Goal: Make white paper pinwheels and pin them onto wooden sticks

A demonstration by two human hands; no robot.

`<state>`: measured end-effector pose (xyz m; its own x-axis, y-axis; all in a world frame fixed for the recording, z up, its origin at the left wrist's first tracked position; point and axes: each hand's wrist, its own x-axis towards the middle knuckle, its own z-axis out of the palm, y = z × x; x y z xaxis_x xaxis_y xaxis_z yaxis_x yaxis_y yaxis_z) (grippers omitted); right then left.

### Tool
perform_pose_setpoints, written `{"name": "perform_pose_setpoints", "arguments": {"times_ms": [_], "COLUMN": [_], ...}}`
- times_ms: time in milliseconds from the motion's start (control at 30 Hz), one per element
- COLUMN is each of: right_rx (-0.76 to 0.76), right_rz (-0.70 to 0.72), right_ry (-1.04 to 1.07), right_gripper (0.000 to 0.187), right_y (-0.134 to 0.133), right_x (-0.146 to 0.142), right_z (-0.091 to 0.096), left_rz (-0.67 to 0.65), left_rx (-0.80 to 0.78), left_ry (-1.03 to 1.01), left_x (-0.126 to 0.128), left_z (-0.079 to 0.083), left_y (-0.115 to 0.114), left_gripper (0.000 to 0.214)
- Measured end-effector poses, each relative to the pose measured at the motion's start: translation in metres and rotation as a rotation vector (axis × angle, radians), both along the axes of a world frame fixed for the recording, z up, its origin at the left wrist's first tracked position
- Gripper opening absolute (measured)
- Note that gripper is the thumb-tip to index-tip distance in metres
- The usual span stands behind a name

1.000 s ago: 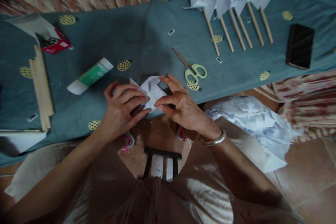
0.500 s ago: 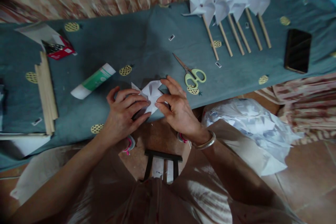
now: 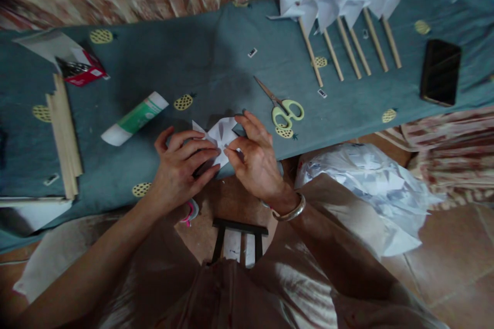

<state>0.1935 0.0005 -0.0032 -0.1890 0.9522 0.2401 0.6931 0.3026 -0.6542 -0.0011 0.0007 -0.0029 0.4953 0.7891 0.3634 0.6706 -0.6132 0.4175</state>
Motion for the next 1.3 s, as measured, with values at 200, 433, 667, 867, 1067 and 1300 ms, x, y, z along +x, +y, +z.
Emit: {"name": "perform_pose_setpoints", "arguments": {"times_ms": [200,433,667,867,1067,1300], "right_rx": [0.010,0.025,-0.008,-0.011,0.029,0.031], "right_rz": [-0.018,-0.032,-0.036,-0.046,-0.045,-0.052], "right_ry": [-0.021,-0.049,-0.001,-0.022,-0.052,-0.065], "right_gripper": [0.016,0.015,0.016,0.017,0.015,0.019], "right_y": [-0.0009,-0.0024,-0.0022,-0.0023,-0.0023,-0.0029], "right_x": [-0.0022,-0.0050,-0.0048,-0.0044,-0.0036,-0.0043], "right_z": [0.0004,0.0026,0.0033,0.0029,0.0030,0.0034], "left_rz": [0.018,0.019,0.018,0.009,0.014,0.008], "left_rx": [-0.070,-0.155,-0.166,-0.149,-0.165,-0.128], "left_ry": [0.011,0.002,0.010,0.014,0.019,0.047], "left_x": [0.0006,0.0015,0.0021,0.0024,0.0032,0.0036], "left_z": [0.0019,0.0056,0.0053,0.0030,0.0028,0.0030], "left_y": [-0.0004,-0.0010,-0.0031,-0.0032,-0.0029,-0.0024], "left_gripper": [0.013,0.015,0.026,0.024,0.023,0.023]}}
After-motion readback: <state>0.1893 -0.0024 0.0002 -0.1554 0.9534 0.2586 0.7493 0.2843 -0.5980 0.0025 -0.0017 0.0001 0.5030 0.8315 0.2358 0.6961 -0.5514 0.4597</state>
